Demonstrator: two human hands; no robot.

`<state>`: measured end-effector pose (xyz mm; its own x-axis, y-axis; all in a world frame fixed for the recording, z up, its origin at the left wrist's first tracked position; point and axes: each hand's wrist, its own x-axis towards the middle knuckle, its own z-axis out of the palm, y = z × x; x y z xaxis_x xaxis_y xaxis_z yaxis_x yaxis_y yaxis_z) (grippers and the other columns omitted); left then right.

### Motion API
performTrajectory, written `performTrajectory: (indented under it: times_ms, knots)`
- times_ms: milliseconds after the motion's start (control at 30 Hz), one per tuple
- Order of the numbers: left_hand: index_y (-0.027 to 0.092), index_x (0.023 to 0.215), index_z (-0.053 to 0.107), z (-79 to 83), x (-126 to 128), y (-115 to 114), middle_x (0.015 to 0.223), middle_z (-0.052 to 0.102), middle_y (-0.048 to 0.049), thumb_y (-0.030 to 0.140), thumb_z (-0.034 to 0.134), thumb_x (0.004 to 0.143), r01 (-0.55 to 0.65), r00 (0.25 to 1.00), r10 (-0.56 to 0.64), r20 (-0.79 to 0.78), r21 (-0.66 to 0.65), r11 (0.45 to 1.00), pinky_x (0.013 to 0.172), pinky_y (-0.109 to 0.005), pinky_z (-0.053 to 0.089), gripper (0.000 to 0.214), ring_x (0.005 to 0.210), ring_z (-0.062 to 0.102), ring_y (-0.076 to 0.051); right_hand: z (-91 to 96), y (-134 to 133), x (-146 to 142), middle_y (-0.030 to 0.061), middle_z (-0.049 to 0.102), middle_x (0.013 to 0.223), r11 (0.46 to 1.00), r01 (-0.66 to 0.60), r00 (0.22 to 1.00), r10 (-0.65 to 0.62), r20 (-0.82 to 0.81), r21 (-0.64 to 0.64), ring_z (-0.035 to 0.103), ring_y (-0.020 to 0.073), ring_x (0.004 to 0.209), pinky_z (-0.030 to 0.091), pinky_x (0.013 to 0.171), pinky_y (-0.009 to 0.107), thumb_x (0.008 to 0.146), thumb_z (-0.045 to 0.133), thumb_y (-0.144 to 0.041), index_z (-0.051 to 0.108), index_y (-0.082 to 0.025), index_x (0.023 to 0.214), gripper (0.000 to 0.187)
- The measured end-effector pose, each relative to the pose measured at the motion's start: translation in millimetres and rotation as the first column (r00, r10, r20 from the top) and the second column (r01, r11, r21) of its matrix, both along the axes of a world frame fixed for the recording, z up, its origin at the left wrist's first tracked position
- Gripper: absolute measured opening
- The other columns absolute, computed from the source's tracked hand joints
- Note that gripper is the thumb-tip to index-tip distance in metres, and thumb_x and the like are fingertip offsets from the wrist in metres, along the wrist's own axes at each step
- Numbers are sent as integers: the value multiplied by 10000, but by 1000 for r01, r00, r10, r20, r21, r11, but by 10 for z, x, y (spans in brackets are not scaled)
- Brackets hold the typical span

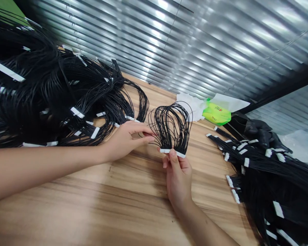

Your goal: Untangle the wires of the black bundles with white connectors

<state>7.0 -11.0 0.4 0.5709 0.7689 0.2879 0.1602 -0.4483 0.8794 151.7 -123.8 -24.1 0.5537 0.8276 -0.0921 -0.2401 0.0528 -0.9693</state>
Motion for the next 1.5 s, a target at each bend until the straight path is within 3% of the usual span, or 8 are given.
performTrajectory:
  times_ms: [133, 300, 600, 800, 1033, 1133, 1233, 1500]
  knots:
    - [209, 887, 701, 4, -16, -15, 964, 703, -9, 343, 672, 815, 25, 993, -7, 117, -152, 988, 906, -277, 473, 155, 949, 625, -157, 4, -10, -4, 15, 664, 693, 1000, -6, 1000, 6, -5, 8, 412, 95, 524, 348, 538, 266, 763, 705, -428, 642, -172, 772, 263]
    - [171, 726, 618, 33, -21, 0, 840, 643, 2, 320, 643, 828, -6, 976, 37, 214, -146, 989, 855, -266, 448, 182, 850, 575, -130, 18, -4, 1, 22, 680, 730, 1000, -2, 1000, 2, -15, -4, 395, 87, 521, 342, 550, 267, 770, 703, -411, 639, -168, 783, 252]
    - [183, 884, 577, -41, 1, 69, 984, 619, -12, 383, 512, 883, -57, 997, 68, 28, -272, 960, 872, -312, 442, 210, 956, 557, -177, 115, 40, -20, 35, 706, 782, 998, 57, 992, -53, -116, 33, 344, 80, 497, 331, 524, 270, 699, 741, -436, 600, -187, 736, 289]
    - [238, 1115, 544, -40, -2, 20, 1197, 594, -23, 234, 627, 764, -22, 983, 7, -182, -85, 996, 1071, -433, 355, 361, 1154, 523, -236, 100, 57, 13, 17, 709, 810, 995, 77, 984, -67, -165, 59, 343, 65, 479, 334, 523, 258, 748, 707, -414, 581, -203, 764, 246]
    - [227, 1338, 385, -85, -14, 24, 1369, 476, -55, 79, 447, 750, -35, 998, 32, -58, -53, 998, 1098, -375, 350, 609, 1280, 433, -199, 94, 28, 6, -44, 554, 534, 999, -7, 979, 17, -201, 50, 408, 94, 486, 395, 564, 279, 689, 756, -457, 592, -206, 663, 302]
    - [210, 1217, 506, -95, -22, 58, 1249, 552, -32, 21, 381, 745, -51, 999, 51, -4, -13, 999, 1079, -324, 362, 524, 1199, 487, -158, 100, 3, -19, -82, 406, 419, 993, -94, 970, 108, -219, 70, 485, 126, 532, 453, 667, 307, 700, 755, -464, 577, -218, 611, 317]
    - [192, 974, 617, -74, -27, 73, 1046, 627, 0, -8, 352, 756, -16, 1000, 15, 20, 24, 1000, 1039, -280, 388, 398, 1067, 552, -123, 121, -12, -41, -96, 405, 428, 988, -112, 971, 131, -198, 105, 397, 96, 462, 479, 726, 332, 723, 745, -446, 594, -220, 634, 286]
    - [170, 921, 645, -42, -11, 95, 981, 663, -24, 171, 409, 902, -90, 980, 111, 163, -128, 988, 937, -286, 460, 237, 960, 592, -147, 119, -50, -53, -78, 495, 551, 990, -85, 988, 98, -116, 113, 249, 62, 415, 385, 478, 257, 706, 762, -441, 604, -224, 676, 271]
